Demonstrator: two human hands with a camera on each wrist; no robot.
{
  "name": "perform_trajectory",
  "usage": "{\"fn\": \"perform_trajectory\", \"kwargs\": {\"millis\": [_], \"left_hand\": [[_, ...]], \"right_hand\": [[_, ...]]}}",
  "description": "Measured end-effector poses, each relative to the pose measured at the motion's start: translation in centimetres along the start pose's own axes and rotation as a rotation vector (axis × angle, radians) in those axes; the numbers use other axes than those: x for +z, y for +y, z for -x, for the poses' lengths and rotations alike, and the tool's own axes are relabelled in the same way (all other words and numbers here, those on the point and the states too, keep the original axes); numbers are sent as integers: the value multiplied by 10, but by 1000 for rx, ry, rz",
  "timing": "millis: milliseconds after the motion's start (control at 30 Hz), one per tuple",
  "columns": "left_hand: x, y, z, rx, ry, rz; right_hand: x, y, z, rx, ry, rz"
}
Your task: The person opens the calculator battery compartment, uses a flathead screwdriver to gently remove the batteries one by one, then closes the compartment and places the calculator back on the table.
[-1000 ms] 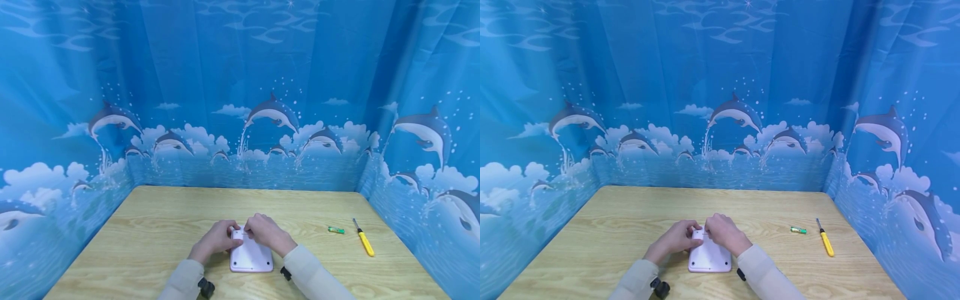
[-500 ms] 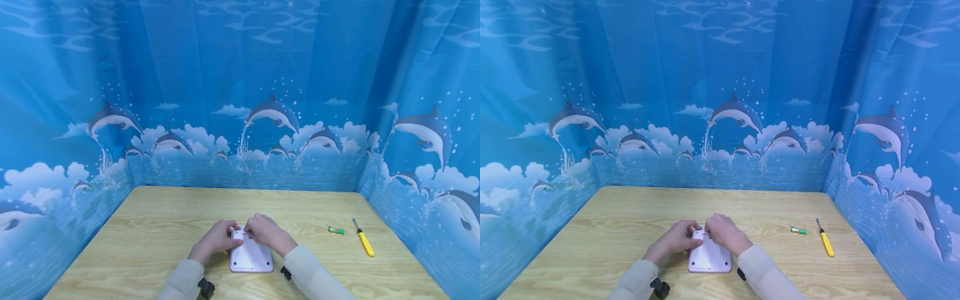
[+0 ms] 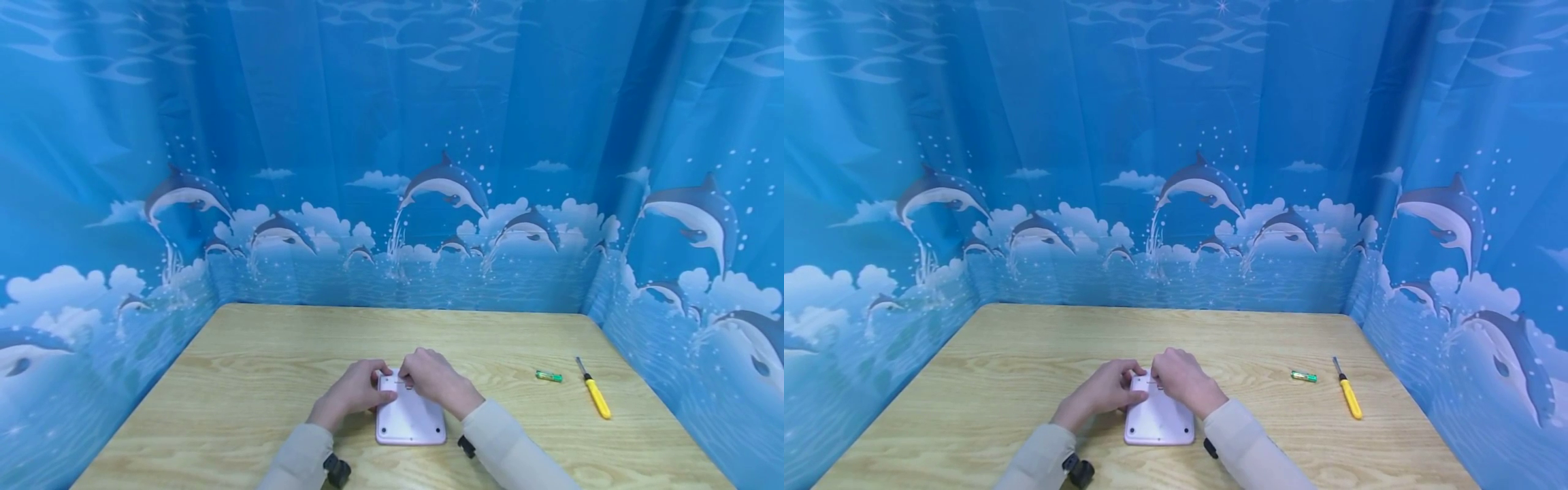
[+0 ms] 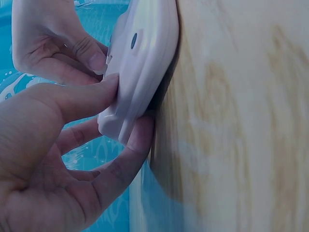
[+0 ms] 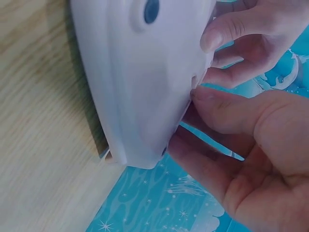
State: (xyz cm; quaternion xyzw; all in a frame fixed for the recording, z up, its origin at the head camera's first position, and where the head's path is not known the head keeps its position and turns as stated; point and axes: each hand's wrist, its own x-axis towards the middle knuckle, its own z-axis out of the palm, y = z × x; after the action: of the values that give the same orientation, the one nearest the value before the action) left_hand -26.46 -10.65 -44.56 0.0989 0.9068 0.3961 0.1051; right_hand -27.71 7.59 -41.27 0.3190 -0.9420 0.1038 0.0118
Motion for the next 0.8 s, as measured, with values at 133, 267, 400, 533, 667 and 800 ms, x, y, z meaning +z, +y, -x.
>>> {"fn": "perform_trajectory", "kwargs": {"millis": [133, 267, 400, 533, 667, 800], "left_hand": [[0, -1, -1, 2, -1, -6], [1, 0, -1, -2, -2, -9], [0, 0, -2, 8, -2, -6], [-1, 0, -2, 13, -2, -10], [-1, 0, -2, 11, -2, -18], [-1, 0, -2, 15, -4, -24]], "right_hand": [[0, 0, -1, 6, 0, -1], [0, 0, -2, 19, -6, -7], [1, 1, -4, 16, -3, -11], [0, 4, -6, -2, -5, -21], [-4, 4, -8, -19, -25, -28], [-6, 4, -10, -24, -47, -39]]}}
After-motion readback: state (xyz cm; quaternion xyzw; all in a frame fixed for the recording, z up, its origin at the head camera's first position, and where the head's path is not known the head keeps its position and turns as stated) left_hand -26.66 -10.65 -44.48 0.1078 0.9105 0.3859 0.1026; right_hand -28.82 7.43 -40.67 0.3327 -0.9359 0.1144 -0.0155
